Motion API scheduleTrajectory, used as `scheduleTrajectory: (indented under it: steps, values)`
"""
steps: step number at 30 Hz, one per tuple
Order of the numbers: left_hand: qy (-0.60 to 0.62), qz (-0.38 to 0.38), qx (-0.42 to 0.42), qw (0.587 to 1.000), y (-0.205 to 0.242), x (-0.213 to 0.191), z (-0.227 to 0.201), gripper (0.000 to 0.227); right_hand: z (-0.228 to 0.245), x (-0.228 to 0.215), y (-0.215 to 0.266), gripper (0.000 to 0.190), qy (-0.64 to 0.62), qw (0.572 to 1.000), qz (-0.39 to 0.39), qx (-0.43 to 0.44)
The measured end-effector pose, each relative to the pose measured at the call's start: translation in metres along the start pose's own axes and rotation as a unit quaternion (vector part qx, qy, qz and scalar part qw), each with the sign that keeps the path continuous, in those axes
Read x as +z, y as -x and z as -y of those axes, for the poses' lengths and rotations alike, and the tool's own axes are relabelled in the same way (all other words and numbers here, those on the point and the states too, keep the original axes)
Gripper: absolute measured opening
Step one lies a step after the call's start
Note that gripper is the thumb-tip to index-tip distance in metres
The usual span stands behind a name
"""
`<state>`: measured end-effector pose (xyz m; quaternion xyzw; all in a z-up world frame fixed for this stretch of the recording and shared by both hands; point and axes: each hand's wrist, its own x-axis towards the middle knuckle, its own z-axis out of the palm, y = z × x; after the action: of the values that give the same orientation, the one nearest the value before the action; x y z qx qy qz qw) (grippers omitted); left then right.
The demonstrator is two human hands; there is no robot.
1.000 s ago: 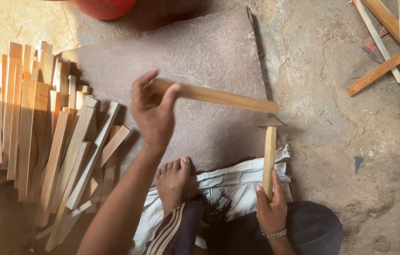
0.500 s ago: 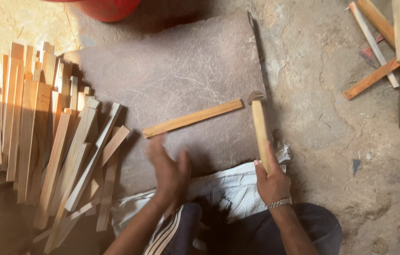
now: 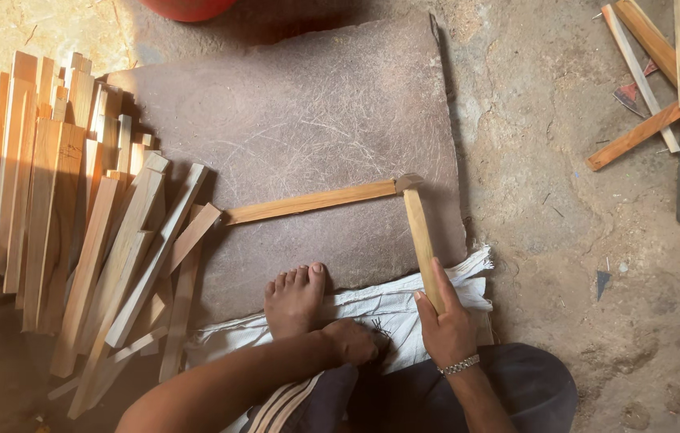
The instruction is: The person sits on the floor and repeatedly hammers nails into small wooden planks. They pick up a plank, place it on a work surface, hammer a nail into it, and then move the finished piece aside to repeat the process with a new plank.
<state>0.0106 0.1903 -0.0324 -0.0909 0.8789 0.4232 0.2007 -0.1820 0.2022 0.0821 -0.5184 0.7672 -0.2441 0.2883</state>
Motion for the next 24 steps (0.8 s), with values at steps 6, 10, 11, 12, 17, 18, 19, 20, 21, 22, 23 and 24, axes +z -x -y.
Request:
scheduleTrajectory:
  steps: [6,10,11,12,17,18,19,20,21,22,23,24]
  values:
    - [0.050,0.032,0.027,0.998,0.015,-0.018,-0.003,0.028,-0.007,-0.006,0.004,0.068,-0.012,0.991,0.037,0.129]
    - [-0.135,0.056,0.090,0.985,0.010,-0.006,-0.008,0.026,-0.015,-0.009,0.024,0.067,-0.072,0.995,0.004,0.067]
    - [-0.159,0.081,0.089,0.980,0.006,-0.005,-0.008,0.025,-0.017,-0.008,0.027,0.066,-0.093,0.994,-0.002,0.060]
    - [-0.181,0.107,0.088,0.974,0.000,-0.006,-0.010,0.024,-0.020,-0.008,0.028,0.067,-0.085,0.995,-0.005,0.048]
    - [0.050,0.128,-0.037,0.990,0.001,-0.006,-0.017,0.026,-0.033,-0.002,0.040,0.068,-0.110,0.984,0.025,0.137]
    - [0.097,0.081,-0.034,0.991,0.006,-0.013,-0.010,0.026,-0.033,-0.001,0.039,0.067,-0.106,0.989,0.010,0.106]
    - [0.144,0.033,-0.031,0.989,0.011,-0.018,-0.007,0.027,-0.032,-0.001,0.039,0.066,-0.101,0.992,-0.004,0.074]
    - [0.204,0.000,-0.040,0.978,0.016,-0.026,-0.003,0.029,-0.031,-0.001,0.035,0.065,-0.096,0.994,-0.021,0.037]
    - [0.263,-0.033,-0.048,0.963,0.021,-0.034,-0.001,0.030,-0.029,-0.001,0.031,0.066,-0.103,0.993,-0.013,0.059]
    - [0.321,-0.065,-0.056,0.943,0.026,-0.039,-0.002,0.033,-0.028,-0.001,0.030,0.066,-0.109,0.991,-0.003,0.081]
    - [0.338,-0.065,-0.078,0.936,0.030,-0.044,-0.004,0.032,-0.027,-0.001,0.028,0.067,-0.116,0.988,0.007,0.103]
    - [0.358,-0.065,-0.100,0.926,0.032,-0.048,-0.009,0.033,-0.027,-0.001,0.027,0.067,-0.117,0.989,0.004,0.093]
